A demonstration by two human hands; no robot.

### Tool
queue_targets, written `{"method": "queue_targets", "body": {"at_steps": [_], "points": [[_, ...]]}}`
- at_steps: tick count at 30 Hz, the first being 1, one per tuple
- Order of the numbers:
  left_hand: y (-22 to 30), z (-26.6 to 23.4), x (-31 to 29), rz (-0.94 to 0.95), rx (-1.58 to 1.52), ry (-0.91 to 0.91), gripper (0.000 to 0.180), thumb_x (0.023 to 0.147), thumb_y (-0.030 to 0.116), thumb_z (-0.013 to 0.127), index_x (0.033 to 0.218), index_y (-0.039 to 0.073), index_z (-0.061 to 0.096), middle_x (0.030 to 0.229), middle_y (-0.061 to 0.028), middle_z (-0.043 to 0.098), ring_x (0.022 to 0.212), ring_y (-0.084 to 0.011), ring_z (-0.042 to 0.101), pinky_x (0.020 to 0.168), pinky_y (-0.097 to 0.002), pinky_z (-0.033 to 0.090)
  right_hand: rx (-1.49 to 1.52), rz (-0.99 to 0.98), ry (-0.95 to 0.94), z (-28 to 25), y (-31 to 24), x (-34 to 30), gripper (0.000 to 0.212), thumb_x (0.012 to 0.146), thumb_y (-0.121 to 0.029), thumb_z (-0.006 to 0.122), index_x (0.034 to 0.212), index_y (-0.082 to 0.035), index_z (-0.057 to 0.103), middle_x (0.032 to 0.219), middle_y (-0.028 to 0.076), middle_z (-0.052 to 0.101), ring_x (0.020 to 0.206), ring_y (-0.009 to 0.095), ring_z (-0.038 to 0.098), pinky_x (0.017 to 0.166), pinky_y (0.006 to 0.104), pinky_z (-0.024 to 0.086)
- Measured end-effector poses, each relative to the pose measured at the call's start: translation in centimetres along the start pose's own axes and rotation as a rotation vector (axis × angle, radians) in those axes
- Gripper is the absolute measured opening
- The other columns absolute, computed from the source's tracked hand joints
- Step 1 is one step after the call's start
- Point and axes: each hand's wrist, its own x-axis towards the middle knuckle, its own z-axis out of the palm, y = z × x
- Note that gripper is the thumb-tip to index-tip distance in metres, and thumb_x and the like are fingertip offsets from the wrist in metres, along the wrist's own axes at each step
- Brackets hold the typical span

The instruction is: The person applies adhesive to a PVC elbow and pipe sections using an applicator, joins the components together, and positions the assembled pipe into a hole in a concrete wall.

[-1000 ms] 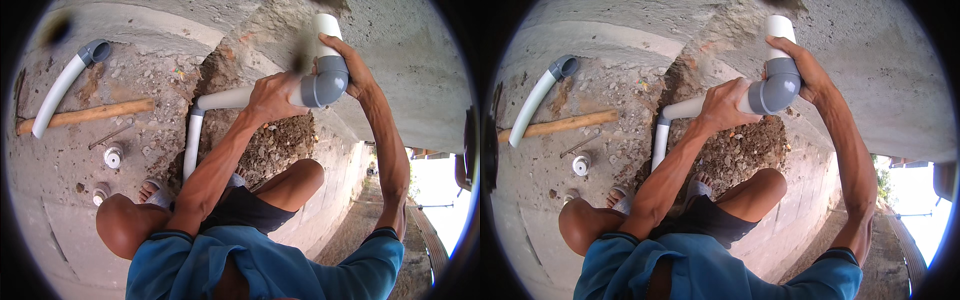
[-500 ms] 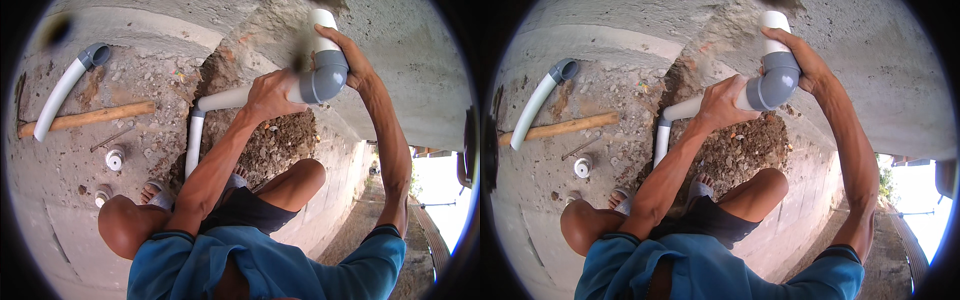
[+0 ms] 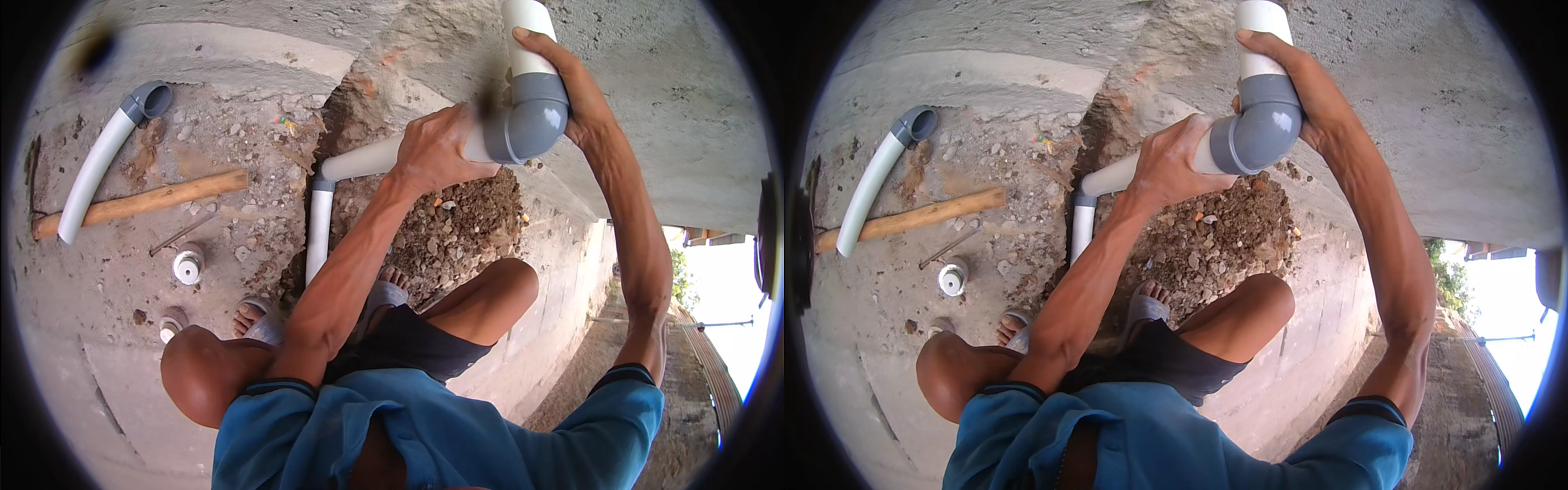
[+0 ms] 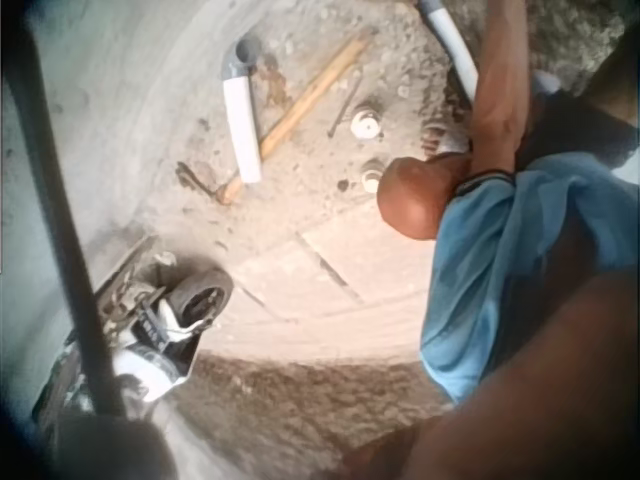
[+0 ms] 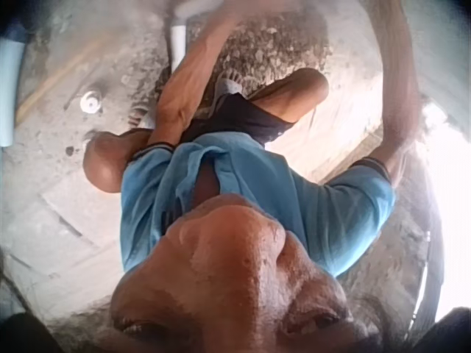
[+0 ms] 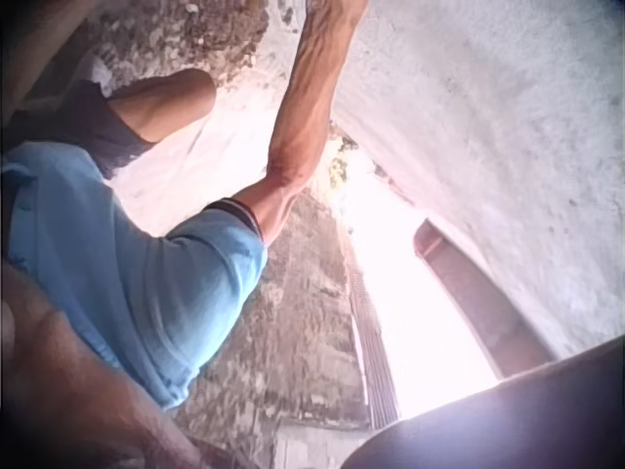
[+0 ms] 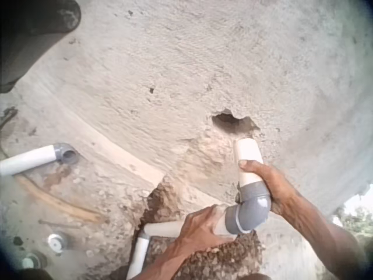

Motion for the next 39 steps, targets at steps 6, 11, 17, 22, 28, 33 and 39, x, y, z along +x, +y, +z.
{"method": "queue_targets", "body": {"at_steps": [6,11,17,22,28,33,39], "points": [[0.3,1.5,-0.3,0.020,0.016,0.023,0.073,0.061,0.034,0.095,0.121,0.008,0.062,0.106,-0.0141,0.074,0.095,-0.0335,0.075,0.079,-0.0451,0.061,-0.063,0.030,-0.056,-1.3,-0.1,0.5,0.067,0.090,-0.048,0.074,0.116,0.009,0.051,0.080,0.016,0.064,0.060,0.023,0.072,0.054,0.0318,0.064],[0.1,0.9,0.3,-0.002,-0.018,0.008,0.073,0.061,0.035,0.095,0.121,0.008,0.063,0.104,-0.0148,0.074,0.093,-0.0330,0.075,0.078,-0.0446,0.062,-0.085,0.000,-0.037,-1.4,-0.8,1.7,0.067,0.090,-0.047,0.075,0.116,0.009,0.052,0.080,0.016,0.066,0.062,0.022,0.073,0.055,0.0310,0.064],[0.0,0.5,-0.1,0.000,-0.007,-0.032,0.075,0.063,0.039,0.092,0.123,0.006,0.062,0.103,-0.0128,0.070,0.090,-0.0307,0.072,0.078,-0.0438,0.060,-0.019,-0.049,0.036,-0.8,-0.1,-0.1,0.065,0.090,-0.047,0.074,0.120,0.006,0.050,0.083,0.014,0.066,0.059,0.024,0.072,0.052,0.0331,0.064],[-0.3,0.3,0.1,0.001,-0.074,0.006,0.073,0.066,0.039,0.091,0.122,0.004,0.060,0.108,-0.0128,0.067,0.101,-0.0298,0.068,0.082,-0.0413,0.058,-0.075,-0.062,0.017,-0.3,-1.3,0.9,0.065,0.091,-0.047,0.074,0.122,0.005,0.049,0.085,0.013,0.066,0.057,0.023,0.072,0.050,0.0331,0.064],[-0.1,0.6,0.0,0.028,-0.111,0.040,0.071,0.065,0.037,0.091,0.119,0.003,0.060,0.106,-0.0140,0.067,0.098,-0.0315,0.069,0.080,-0.0419,0.058,-0.090,-0.044,-0.006,-0.2,-0.9,1.8,0.070,0.091,-0.047,0.075,0.127,0.006,0.048,0.086,0.013,0.066,0.056,0.023,0.072,0.049,0.0325,0.063],[-0.3,1.7,-0.1,0.107,-0.059,0.094,0.070,0.065,0.039,0.091,0.120,0.008,0.061,0.096,-0.0123,0.075,0.087,-0.0306,0.076,0.073,-0.0435,0.062,-0.032,-0.405,0.159,-5.7,-4.9,-4.0,0.062,0.090,-0.048,0.073,0.132,-0.009,0.051,0.096,0.014,0.069,0.066,0.032,0.072,0.061,0.0463,0.063],[-0.4,1.6,0.4,0.077,-0.030,0.089,0.071,0.064,0.043,0.092,0.118,0.007,0.064,0.101,-0.0123,0.075,0.089,-0.0296,0.076,0.075,-0.0436,0.061,0.159,-0.572,-0.089,-10.1,-5.6,-15.1,0.087,0.097,-0.052,0.059,0.156,0.000,0.023,0.106,0.023,0.060,0.074,0.036,0.071,0.067,0.0520,0.061]]}}
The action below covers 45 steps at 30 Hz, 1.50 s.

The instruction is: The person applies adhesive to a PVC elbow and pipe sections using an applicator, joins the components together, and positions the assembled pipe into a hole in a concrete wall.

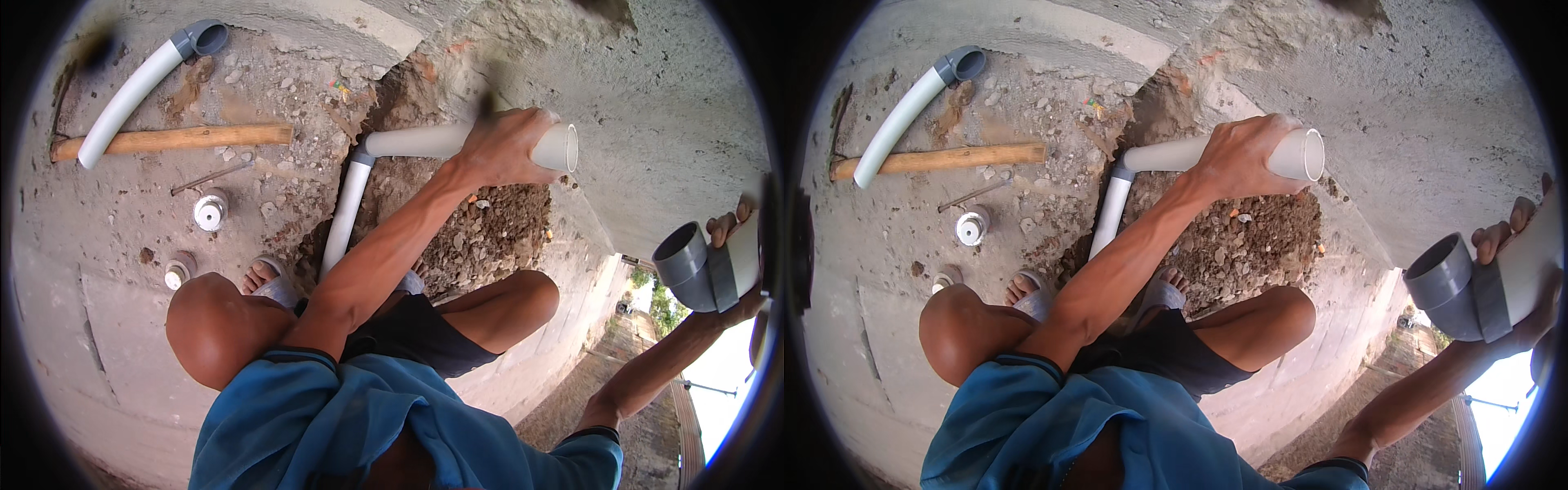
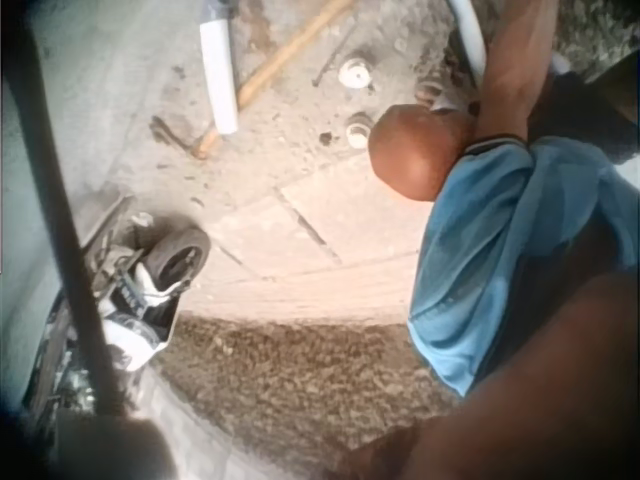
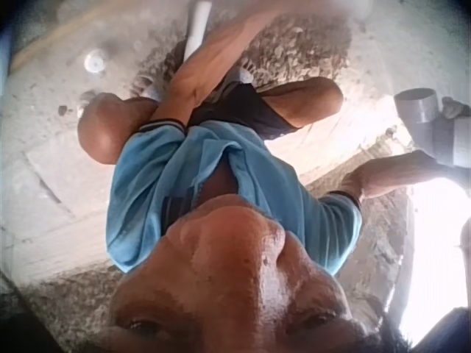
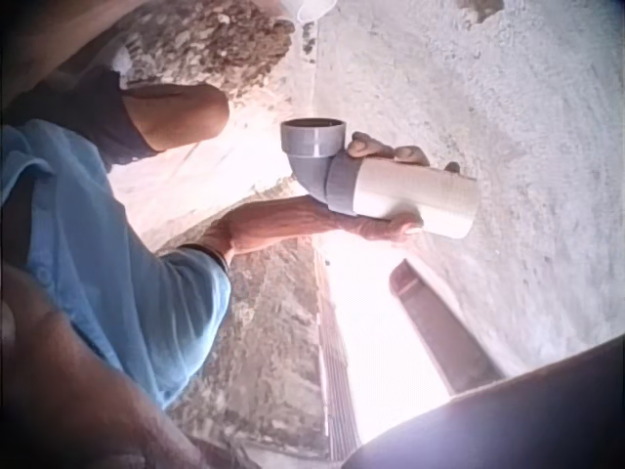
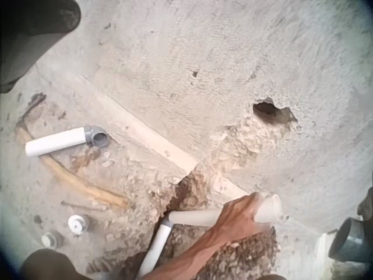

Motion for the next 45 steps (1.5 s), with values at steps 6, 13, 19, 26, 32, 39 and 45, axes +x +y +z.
{"method": "queue_targets", "body": {"at_steps": [6,13,19,26,32,39,45], "points": [[0.6,-0.3,-0.1,-0.037,-0.016,-0.023,0.070,0.066,0.044,0.092,0.119,0.006,0.065,0.104,-0.0127,0.073,0.094,-0.0308,0.074,0.081,-0.0422,0.060,0.068,0.091,0.216,5.2,9.9,-5.7,0.089,0.094,-0.046,0.060,0.154,0.009,0.023,0.101,0.021,0.057,0.074,0.032,0.072,0.067,0.0423,0.064],[1.5,-0.9,-0.5,-0.012,0.146,-0.007,0.080,0.067,0.047,0.092,0.132,0.008,0.064,0.128,-0.0184,0.066,0.127,-0.0355,0.059,0.113,-0.0496,0.043,0.633,-0.053,0.314,6.2,16.3,-9.2,0.080,0.087,-0.040,0.072,0.146,0.002,0.037,0.117,0.020,0.055,0.101,0.033,0.063,0.097,0.0514,0.053],[1.7,-4.4,-1.5,-0.077,-0.059,0.113,0.083,0.096,0.067,0.057,0.144,0.001,0.050,0.144,-0.0259,0.053,0.140,-0.0366,0.047,0.118,-0.0504,0.038,0.799,-0.146,0.508,10.4,22.9,-13.0,0.091,0.076,-0.031,0.086,0.152,-0.011,0.040,0.130,0.013,0.056,0.124,0.034,0.055,0.121,0.0561,0.031],[1.9,-16.3,0.1,-0.534,-0.020,-0.052,0.077,0.107,0.065,0.029,0.108,-0.003,0.066,0.088,-0.0109,0.066,0.078,-0.0188,0.062,0.074,-0.0354,0.051,0.612,-0.087,0.379,16.4,25.5,-15.1,0.107,0.066,-0.025,0.099,0.153,-0.020,0.037,0.143,0.012,0.052,0.135,0.035,0.049,0.115,0.0546,0.043],[9.8,-24.1,-5.9,-1.134,0.038,-0.663,0.081,0.097,0.070,0.051,0.135,-0.001,0.057,0.133,-0.0165,0.060,0.119,-0.0246,0.064,0.099,-0.0422,0.054,0.414,-0.222,0.207,22.6,25.5,-13.5,0.086,0.076,-0.012,0.092,0.134,-0.015,0.029,0.145,0.022,0.038,0.141,0.041,0.045,0.114,0.0547,0.046],[8.2,-27.9,-13.8,-0.959,-0.469,0.023,0.078,0.085,0.030,0.085,0.147,0.002,0.045,0.143,-0.0174,0.056,0.129,-0.0239,0.059,0.109,-0.0459,0.050,-0.023,-0.315,-0.084,32.9,27.4,-12.9,0.071,0.081,-0.003,0.084,0.137,-0.012,0.042,0.152,0.026,0.033,0.143,0.046,0.043,0.117,0.0532,0.041],[17.0,-36.9,-14.5,-0.372,1.258,0.128,0.089,0.071,0.012,0.089,0.150,0.015,0.048,0.129,-0.0166,0.061,0.120,-0.0310,0.062,0.099,-0.0414,0.055,-0.159,-0.001,-0.117,36.1,34.5,-8.0,0.024,0.094,-0.005,0.067,0.118,-0.004,0.071,0.123,0.017,0.066,0.108,0.033,0.065,0.095,0.0426,0.051]]}}
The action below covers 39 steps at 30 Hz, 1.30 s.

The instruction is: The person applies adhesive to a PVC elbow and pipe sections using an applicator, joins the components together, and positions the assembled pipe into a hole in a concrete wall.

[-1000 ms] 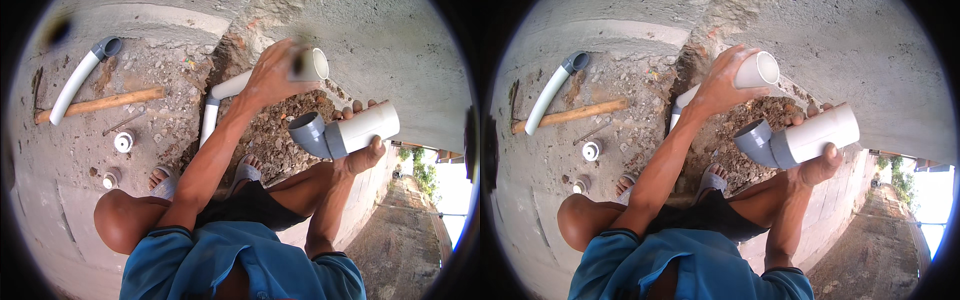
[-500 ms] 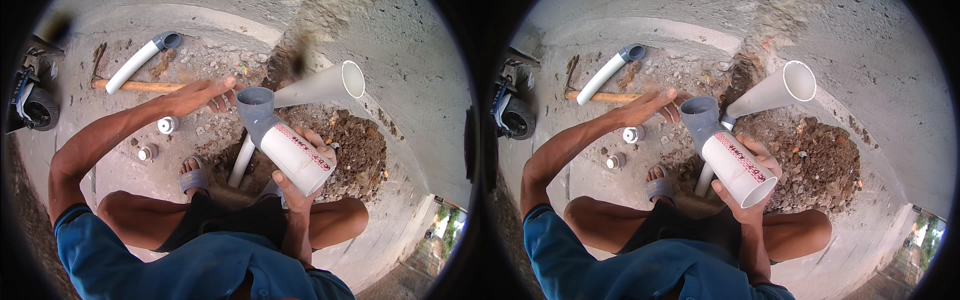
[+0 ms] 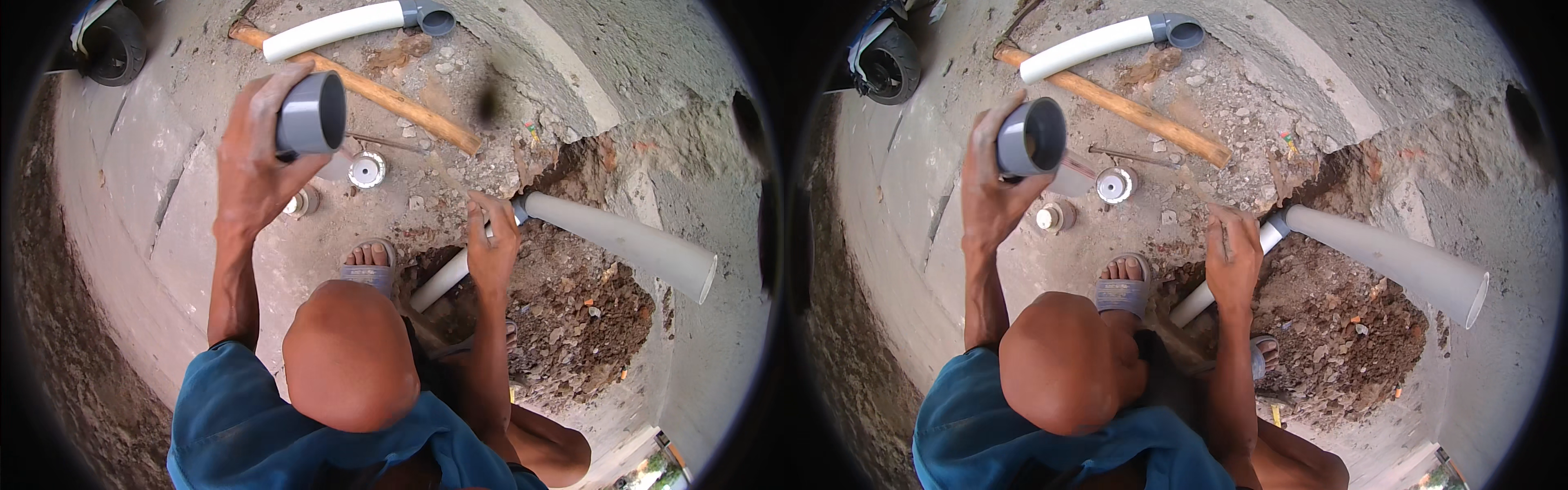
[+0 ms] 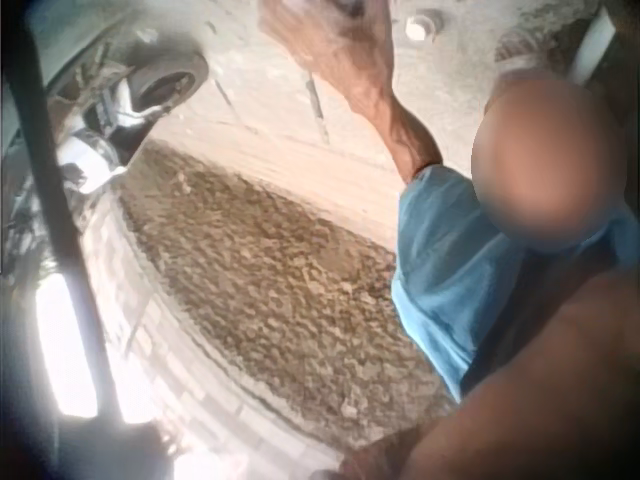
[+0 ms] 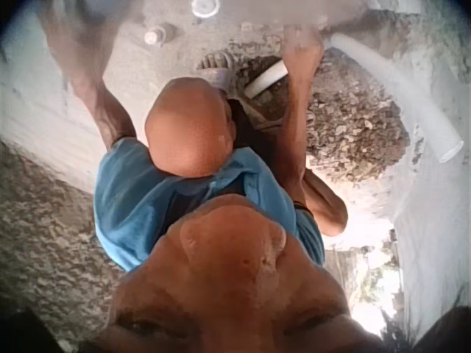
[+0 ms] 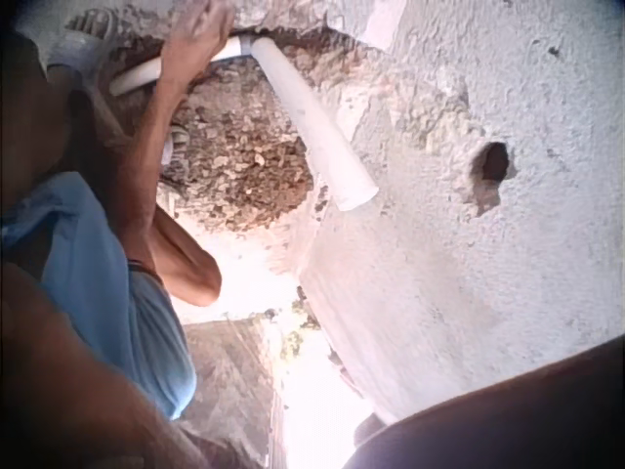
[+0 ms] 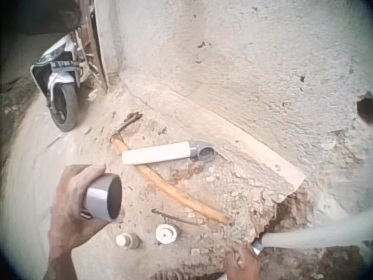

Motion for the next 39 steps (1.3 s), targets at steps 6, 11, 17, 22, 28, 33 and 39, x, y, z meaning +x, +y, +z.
{"method": "queue_targets", "body": {"at_steps": [6,11,17,22,28,33,39], "points": [[-1.7,-10.1,-1.6,-0.288,0.857,-0.764,0.090,0.065,0.004,0.083,0.147,0.023,0.053,0.124,-0.0034,0.065,0.117,-0.0251,0.064,0.101,-0.0422,0.059,-0.009,0.019,-0.219,3.5,-1.3,5.4,0.020,0.094,-0.010,0.071,0.112,-0.003,0.071,0.095,0.012,0.068,0.084,0.024,0.068,0.077,0.0383,0.054],[-5.3,-6.6,-5.9,-0.605,0.067,-0.743,0.076,0.075,0.037,0.088,0.140,0.013,0.056,0.121,-0.0138,0.067,0.109,-0.0334,0.068,0.096,-0.0458,0.055,-0.159,-0.420,-0.306,8.1,-3.5,5.4,0.037,0.088,-0.021,0.079,0.121,-0.008,0.069,0.105,0.011,0.060,0.095,0.030,0.065,0.081,0.0420,0.055],[-6.1,4.6,-11.9,-0.694,-0.389,-0.795,0.067,0.092,0.065,0.065,0.114,0.002,0.069,0.108,-0.0210,0.069,0.099,-0.0364,0.069,0.087,-0.0442,0.054,-0.345,-0.435,-0.454,11.1,-4.6,5.5,0.047,0.087,-0.030,0.080,0.125,-0.005,0.067,0.103,0.013,0.060,0.097,0.033,0.065,0.081,0.0455,0.055],[-6.2,8.4,-11.7,-0.640,-0.252,-0.694,0.057,0.097,0.052,0.064,0.119,0.000,0.066,0.091,-0.0262,0.071,0.087,-0.0417,0.071,0.080,-0.0500,0.055,-0.329,-0.342,-0.394,10.5,-3.2,5.7,0.043,0.087,-0.023,0.077,0.123,0.000,0.066,0.101,0.015,0.063,0.090,0.037,0.069,0.075,0.0449,0.058],[-4.1,9.9,-7.0,-0.420,-0.022,-0.978,0.088,0.097,0.045,0.066,0.159,0.006,0.019,0.086,-0.0275,0.072,0.085,-0.0474,0.072,0.082,-0.0570,0.055,0.191,0.069,-0.428,7.8,1.7,5.0,0.047,0.088,-0.007,0.078,0.131,0.004,0.063,0.113,0.017,0.065,0.102,0.024,0.074,0.089,0.0372,0.062],[-4.1,12.9,-5.7,-0.272,0.071,-1.023,0.085,0.095,0.042,0.069,0.158,0.008,0.023,0.095,-0.0281,0.073,0.092,-0.0491,0.071,0.088,-0.0596,0.053,0.125,0.115,-0.505,7.7,1.1,4.2,0.046,0.091,-0.017,0.077,0.131,0.003,0.064,0.115,0.019,0.065,0.101,0.030,0.071,0.089,0.0399,0.058],[-5.0,14.1,-4.2,-0.159,0.137,-1.043,0.076,0.093,0.041,0.073,0.152,0.012,0.035,0.101,-0.0276,0.072,0.099,-0.0498,0.070,0.092,-0.0602,0.052,-0.433,-0.398,-0.469,7.1,-0.1,4.1,0.040,0.097,-0.015,0.067,0.133,0.000,0.063,0.117,0.019,0.057,0.106,0.039,0.060,0.093,0.0486,0.051]]}}
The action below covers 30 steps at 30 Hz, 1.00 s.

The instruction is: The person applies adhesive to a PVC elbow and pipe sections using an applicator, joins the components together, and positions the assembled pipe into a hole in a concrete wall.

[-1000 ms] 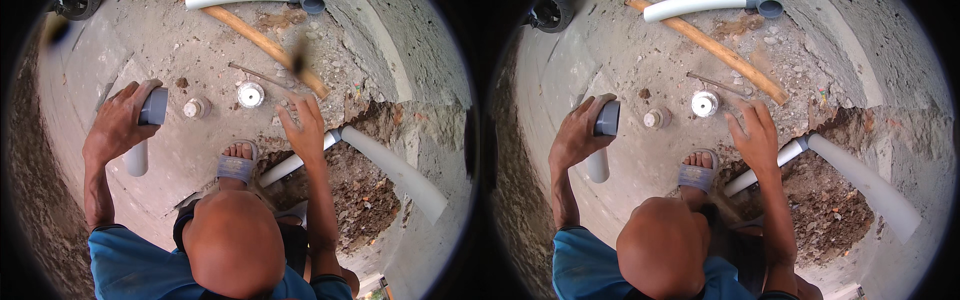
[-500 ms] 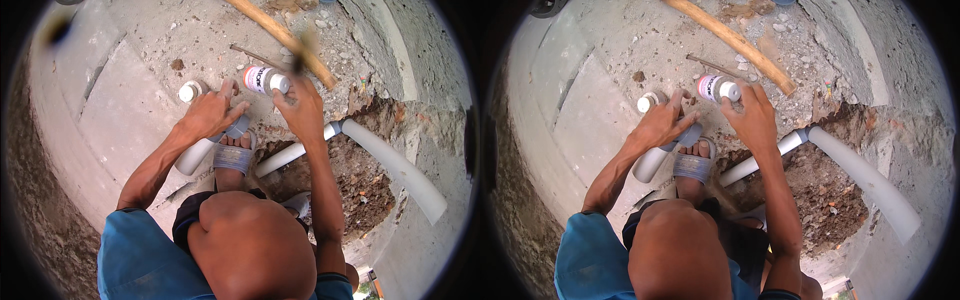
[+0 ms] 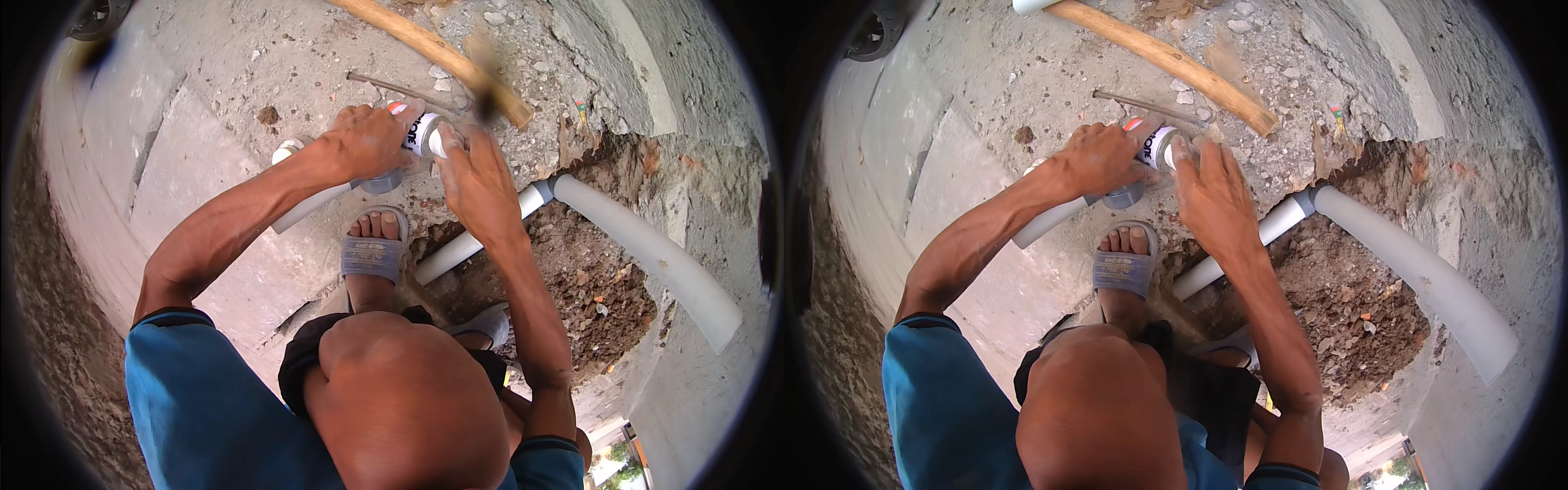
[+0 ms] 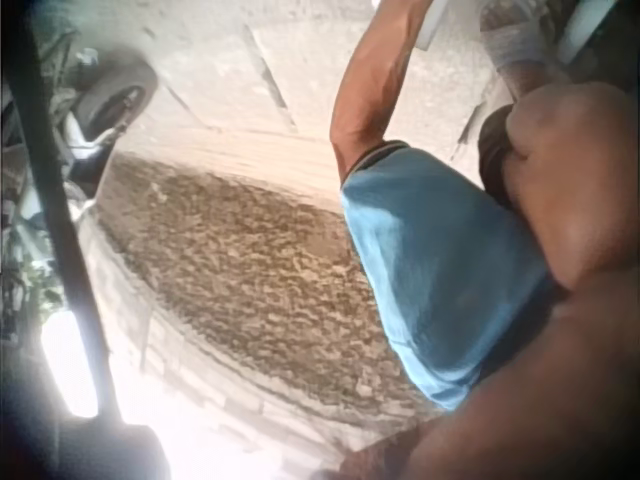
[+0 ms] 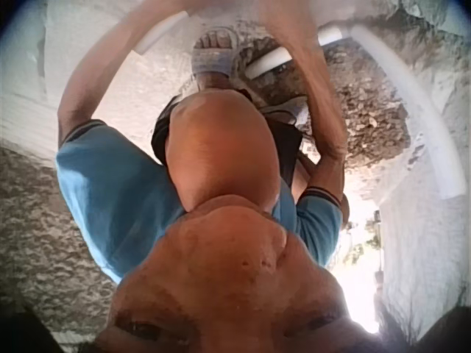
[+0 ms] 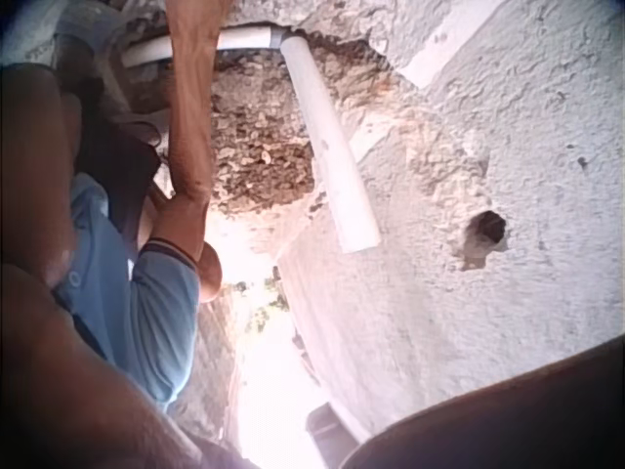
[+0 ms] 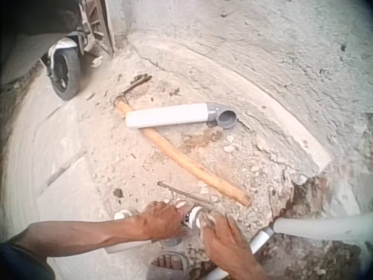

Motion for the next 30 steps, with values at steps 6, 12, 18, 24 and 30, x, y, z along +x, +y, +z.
{"method": "queue_targets", "body": {"at_steps": [6,12,18,24,30], "points": [[1.6,-2.6,0.1,-0.051,0.026,-0.129,0.074,0.093,0.041,0.071,0.151,0.009,0.039,0.112,-0.0237,0.071,0.108,-0.0452,0.068,0.096,-0.0554,0.049,0.145,0.023,-0.091,-1.5,1.4,0.8,0.041,0.097,-0.015,0.066,0.135,0.000,0.062,0.120,0.019,0.058,0.109,0.037,0.061,0.095,0.0459,0.051],[-0.9,-1.5,0.3,-0.066,-0.113,-0.058,0.091,0.090,0.061,0.070,0.156,0.011,0.032,0.098,-0.0276,0.073,0.097,-0.0448,0.072,0.091,-0.0533,0.055,0.680,0.367,-0.018,-2.1,2.4,1.3,0.045,0.096,-0.018,0.072,0.136,-0.001,0.062,0.118,0.016,0.066,0.102,0.025,0.068,0.093,0.0367,0.054],[-4.0,0.6,-1.5,-0.179,-0.460,0.035,0.100,0.088,0.069,0.069,0.160,0.012,0.030,0.121,-0.0275,0.070,0.114,-0.0426,0.068,0.105,-0.0474,0.052,1.051,0.526,0.125,-6.6,2.0,1.0,0.042,0.097,-0.019,0.075,0.134,-0.003,0.065,0.121,0.010,0.069,0.105,0.015,0.066,0.093,0.0323,0.053],[-4.6,3.9,-4.1,-0.247,-0.490,0.138,0.113,0.086,0.073,0.069,0.161,0.003,0.022,0.111,-0.0376,0.069,0.108,-0.0478,0.070,0.097,-0.0518,0.055,1.221,0.584,0.090,-5.0,2.5,0.3,0.045,0.098,-0.019,0.073,0.138,-0.003,0.060,0.122,0.011,0.069,0.108,0.016,0.063,0.096,0.0325,0.050],[-5.4,4.3,-8.3,-0.377,-0.830,0.192,0.094,0.090,0.067,0.068,0.153,0.005,0.037,0.112,-0.0343,0.070,0.112,-0.0391,0.070,0.099,-0.0480,0.052,1.313,0.627,0.051,-5.0,1.4,-0.7,0.042,0.099,-0.018,0.070,0.137,-0.002,0.061,0.120,0.011,0.069,0.107,0.015,0.063,0.094,0.0319,0.052]]}}
